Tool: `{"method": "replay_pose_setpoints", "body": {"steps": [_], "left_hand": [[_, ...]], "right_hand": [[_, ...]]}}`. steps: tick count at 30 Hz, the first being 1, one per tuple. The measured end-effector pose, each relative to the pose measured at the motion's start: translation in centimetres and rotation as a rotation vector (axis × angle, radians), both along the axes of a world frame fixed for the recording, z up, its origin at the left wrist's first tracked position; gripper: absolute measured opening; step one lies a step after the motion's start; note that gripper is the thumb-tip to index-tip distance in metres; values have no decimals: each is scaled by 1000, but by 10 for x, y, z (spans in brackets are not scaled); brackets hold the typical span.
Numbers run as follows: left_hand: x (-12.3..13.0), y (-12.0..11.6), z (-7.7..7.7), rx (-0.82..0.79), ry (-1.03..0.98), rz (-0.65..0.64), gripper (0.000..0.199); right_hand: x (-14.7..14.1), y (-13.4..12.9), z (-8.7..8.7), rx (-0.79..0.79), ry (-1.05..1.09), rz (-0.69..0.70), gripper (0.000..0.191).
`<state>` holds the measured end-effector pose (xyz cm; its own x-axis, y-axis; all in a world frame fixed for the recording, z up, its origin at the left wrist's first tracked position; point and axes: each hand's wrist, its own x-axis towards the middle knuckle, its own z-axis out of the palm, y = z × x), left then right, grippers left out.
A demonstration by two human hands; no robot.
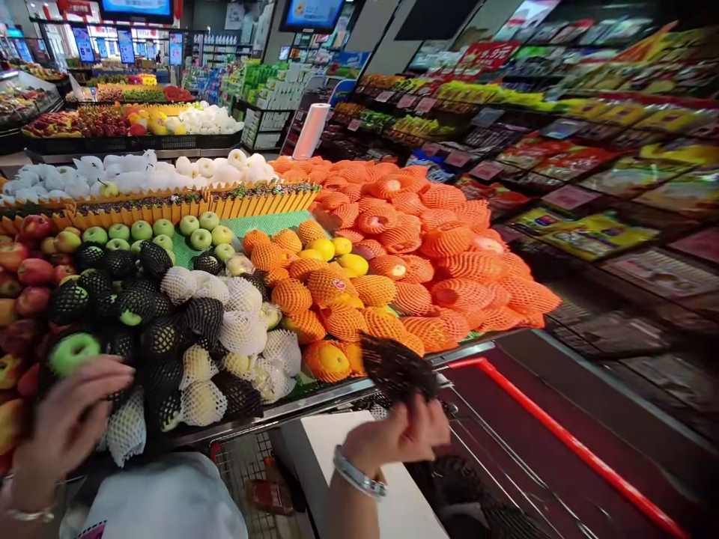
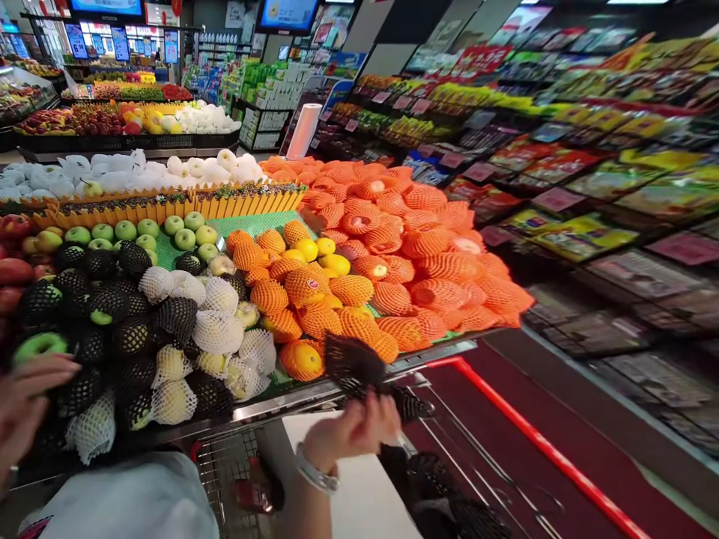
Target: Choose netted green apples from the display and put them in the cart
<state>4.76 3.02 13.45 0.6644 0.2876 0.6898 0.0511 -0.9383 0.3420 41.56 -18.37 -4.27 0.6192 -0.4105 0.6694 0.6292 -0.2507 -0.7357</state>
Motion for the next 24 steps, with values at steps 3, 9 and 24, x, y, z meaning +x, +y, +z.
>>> {"method": "replay_pose_setpoints", "body": {"steps": [3,9,24], "left_hand": [[39,-32,-25,-284,87,-372,36],[53,-47,-47,-596,109,-327,35],[9,-1,-68,-202,-357,275,17]], "right_hand": [[-77,58,54,-181,-242,467,40],[-189,111,90,-389,-249,1048,64],[-249,108,84,-433,-603,1504,61]]}}
